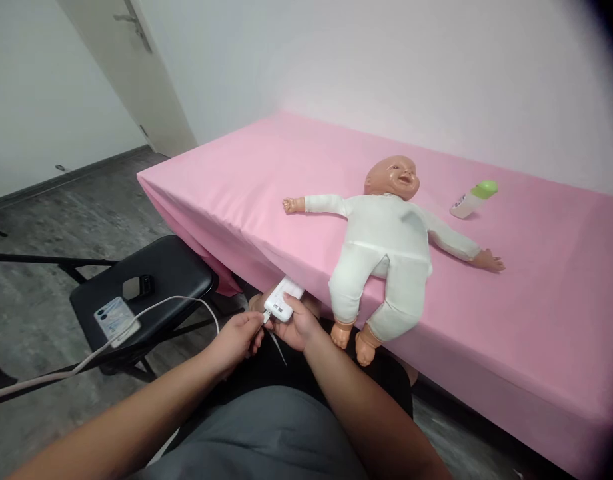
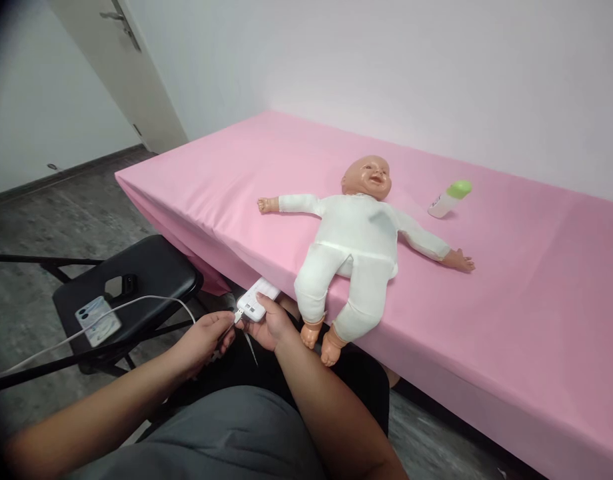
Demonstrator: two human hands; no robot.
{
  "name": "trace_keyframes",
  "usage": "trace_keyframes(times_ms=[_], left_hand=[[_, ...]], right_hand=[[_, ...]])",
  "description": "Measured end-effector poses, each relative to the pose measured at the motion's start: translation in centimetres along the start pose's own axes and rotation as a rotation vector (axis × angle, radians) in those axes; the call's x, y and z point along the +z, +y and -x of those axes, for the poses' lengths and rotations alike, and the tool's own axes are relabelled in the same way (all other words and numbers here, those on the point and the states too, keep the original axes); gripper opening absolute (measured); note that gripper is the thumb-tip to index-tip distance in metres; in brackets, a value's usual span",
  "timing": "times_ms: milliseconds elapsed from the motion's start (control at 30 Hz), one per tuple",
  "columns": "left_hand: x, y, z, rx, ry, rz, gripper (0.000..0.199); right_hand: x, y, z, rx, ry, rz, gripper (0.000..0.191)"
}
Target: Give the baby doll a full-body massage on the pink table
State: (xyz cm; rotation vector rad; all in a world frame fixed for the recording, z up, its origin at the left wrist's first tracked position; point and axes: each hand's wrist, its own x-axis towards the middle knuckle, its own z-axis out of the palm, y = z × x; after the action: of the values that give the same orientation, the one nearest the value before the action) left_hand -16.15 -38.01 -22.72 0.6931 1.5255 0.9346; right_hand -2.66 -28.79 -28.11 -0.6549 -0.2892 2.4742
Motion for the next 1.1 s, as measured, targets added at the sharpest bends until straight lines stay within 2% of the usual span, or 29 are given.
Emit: trace_keyframes(times_ms=[200,467,667,733,800,900,967,1100], left_hand=[[-0.6,0.5,0.1,-0.045,0.002,-0.089,0.047],[-0.7,0.7,-0.1,0.034,0.029,-0.087,0.047],[-2.1,-1.0,-0.8,-0.034,-0.054,-0.077,0.043],[-2.9,-1.7,-1.0,-0.05,-0.014,-0.126,0.037],[-3.7,-2.3,-0.9,-0.003,0.106,-0.229,0.031],[-4.0,-2.3,-0.6,0.149,0.246,-0.287,0.05],[-3.7,-1.9,-0.4,0.187,0.218,-0.219,0.059],[-2.6,-1.1,-0.7,0.105,0.087,-0.038,0.061]], right_hand=[[0.0,0.6,0.1,-0.093,-0.054,0.082,0.039],[0.3,0.9,0.3,-0.14,-0.041,0.137,0.045],[1.1,1.3,0.7,-0.164,0.002,0.214,0.052],[1.4,1.7,0.6,-0.182,0.013,0.274,0.053],[1.5,2.1,0.5,-0.19,0.038,0.353,0.052],[1.8,2.6,0.3,-0.179,0.072,0.533,0.054],[2.0,2.7,0.2,-0.182,0.054,0.712,0.054],[2.3,2.9,-0.2,-0.221,0.036,1.137,0.053]])
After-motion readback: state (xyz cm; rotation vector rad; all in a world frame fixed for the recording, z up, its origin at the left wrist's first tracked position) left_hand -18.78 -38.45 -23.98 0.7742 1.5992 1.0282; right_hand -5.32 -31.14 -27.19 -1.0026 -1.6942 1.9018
